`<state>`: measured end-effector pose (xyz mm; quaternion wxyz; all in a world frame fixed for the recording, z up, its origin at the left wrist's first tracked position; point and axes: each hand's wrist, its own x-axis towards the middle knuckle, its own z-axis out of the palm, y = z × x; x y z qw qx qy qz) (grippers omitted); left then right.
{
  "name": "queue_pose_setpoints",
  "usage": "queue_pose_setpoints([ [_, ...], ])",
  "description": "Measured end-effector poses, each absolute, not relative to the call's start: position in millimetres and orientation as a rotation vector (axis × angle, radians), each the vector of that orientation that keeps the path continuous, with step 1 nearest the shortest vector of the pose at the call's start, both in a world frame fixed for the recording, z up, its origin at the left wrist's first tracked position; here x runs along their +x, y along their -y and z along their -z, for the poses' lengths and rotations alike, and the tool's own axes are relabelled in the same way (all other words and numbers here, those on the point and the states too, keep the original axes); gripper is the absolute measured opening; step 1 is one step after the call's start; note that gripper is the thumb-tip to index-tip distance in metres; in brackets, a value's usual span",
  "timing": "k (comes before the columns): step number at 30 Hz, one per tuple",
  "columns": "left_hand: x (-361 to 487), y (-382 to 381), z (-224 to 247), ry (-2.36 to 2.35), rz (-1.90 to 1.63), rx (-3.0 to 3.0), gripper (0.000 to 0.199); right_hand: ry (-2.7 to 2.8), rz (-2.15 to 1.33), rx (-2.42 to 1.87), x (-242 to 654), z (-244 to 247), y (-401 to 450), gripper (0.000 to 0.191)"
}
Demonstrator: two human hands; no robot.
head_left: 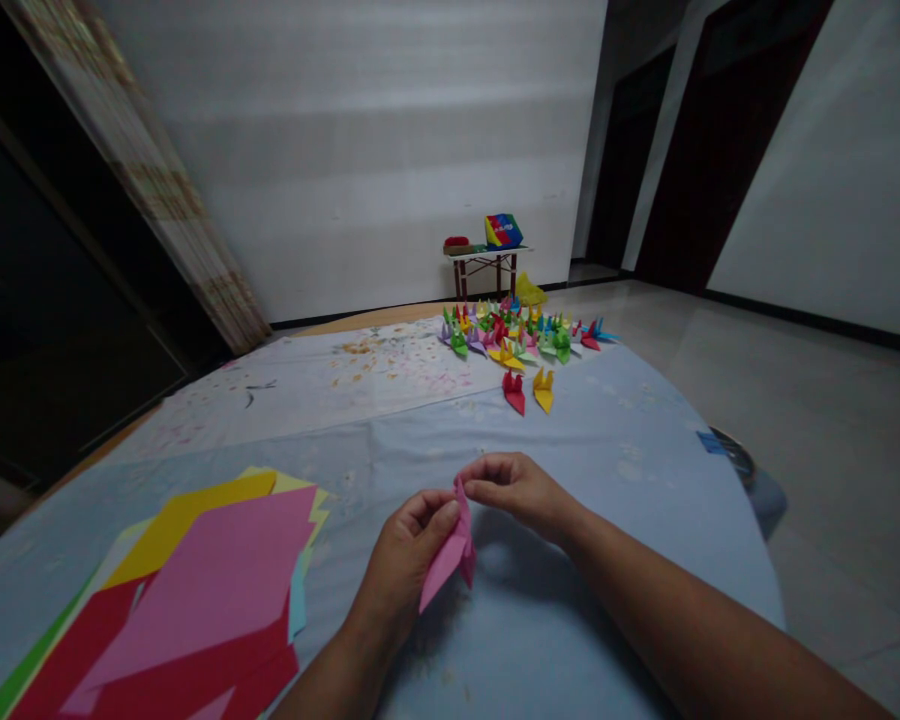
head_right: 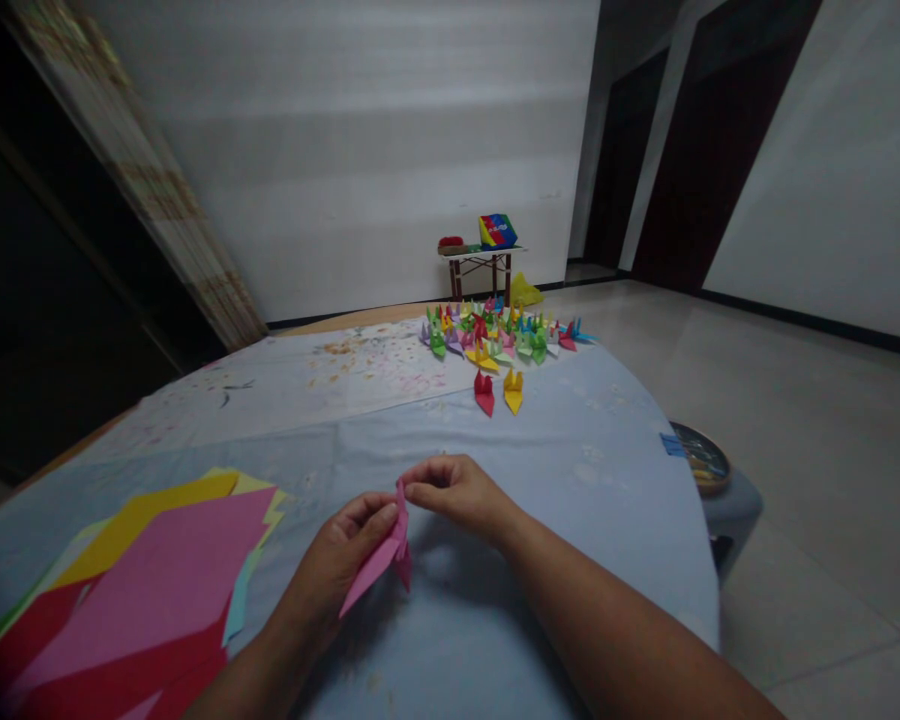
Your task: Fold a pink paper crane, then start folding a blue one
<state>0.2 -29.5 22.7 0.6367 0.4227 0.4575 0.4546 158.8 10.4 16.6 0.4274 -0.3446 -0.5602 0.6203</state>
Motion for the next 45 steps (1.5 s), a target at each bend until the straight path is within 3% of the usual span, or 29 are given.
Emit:
queue_pose_setpoints([
  [7,0.4,30.4,-22.0,-1.027,-1.026,0.965,0.031,1.496,-1.491,-0.846,160.4,-15.3,-12.2,0.032],
  [18,-0.4,29.5,-18.8,-1.056,-1.004,1.015,0.029,1.853,-0.945,-0.914,164.6,-21.1,-9.1,0.015],
  [23,-0.3,29.5,-19.4,-1.069,-0.99,1.036,0.028,1.951,-0.786,-0.832,166.6,-21.5,-8.6,0.018],
  [37,-0.8,28.3,-17.3,-1.099,-1.046,1.089,0.03,1.96,-0.7,-0.877,164.2,-22.9,-7.4,0.004],
  [45,-0.4,28.3,-17.9,-1.118,-1.081,1.103,0.026,1.963,-0.64,-0.906,163.1,-19.5,-8.5,0.01],
])
